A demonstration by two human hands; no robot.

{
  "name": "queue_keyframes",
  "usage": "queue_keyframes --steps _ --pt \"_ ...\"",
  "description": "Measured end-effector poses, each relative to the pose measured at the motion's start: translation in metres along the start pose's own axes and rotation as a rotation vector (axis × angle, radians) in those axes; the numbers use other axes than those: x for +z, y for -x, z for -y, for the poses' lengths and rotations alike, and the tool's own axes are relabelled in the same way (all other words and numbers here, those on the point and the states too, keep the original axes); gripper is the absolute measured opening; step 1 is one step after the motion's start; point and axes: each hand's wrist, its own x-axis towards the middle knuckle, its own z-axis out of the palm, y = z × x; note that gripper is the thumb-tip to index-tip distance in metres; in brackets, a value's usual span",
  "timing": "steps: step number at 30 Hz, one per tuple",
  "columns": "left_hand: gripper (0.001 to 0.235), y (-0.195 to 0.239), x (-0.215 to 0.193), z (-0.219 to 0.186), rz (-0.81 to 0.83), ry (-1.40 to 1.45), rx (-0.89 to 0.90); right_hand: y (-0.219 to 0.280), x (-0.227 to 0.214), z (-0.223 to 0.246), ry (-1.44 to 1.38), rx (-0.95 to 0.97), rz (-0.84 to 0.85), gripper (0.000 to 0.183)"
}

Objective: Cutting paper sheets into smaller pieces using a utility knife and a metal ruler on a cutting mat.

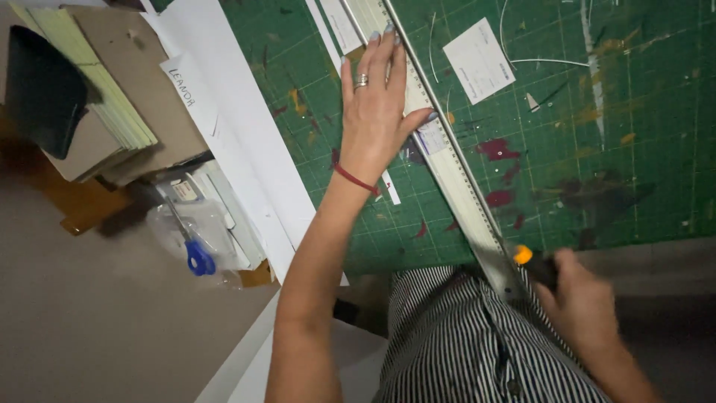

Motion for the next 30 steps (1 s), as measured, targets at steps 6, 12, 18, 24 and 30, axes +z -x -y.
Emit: queue_keyframes --steps 6,12,18,24,30 --pt "0.102 0.002 0.007 0.009 0.129 0.140 -0.041 0.002 0.021 0.002 0.039 -0.147 0.052 0.053" --pt "0.071 0.021 0.009 0.013 -0.074 0.222 -0.109 0.012 -0.035 0.027 -0.030 0.031 -0.023 0.046" --pt "0.059 0.009 0.007 -0.003 -0.112 0.067 0.056 -0.034 -0.101 0.066 -0.230 -0.266 -0.231 0.050" --pt "0.058 0.000 0.013 -0.001 -0.057 0.054 0.117 -0.055 -0.124 0.108 -0.248 -0.419 -0.338 0.056" --pt "0.045 0.005 0.013 -0.003 -0.146 0.120 0.152 -0.068 -0.118 0.127 -0.355 -0.508 -0.356 0.056"
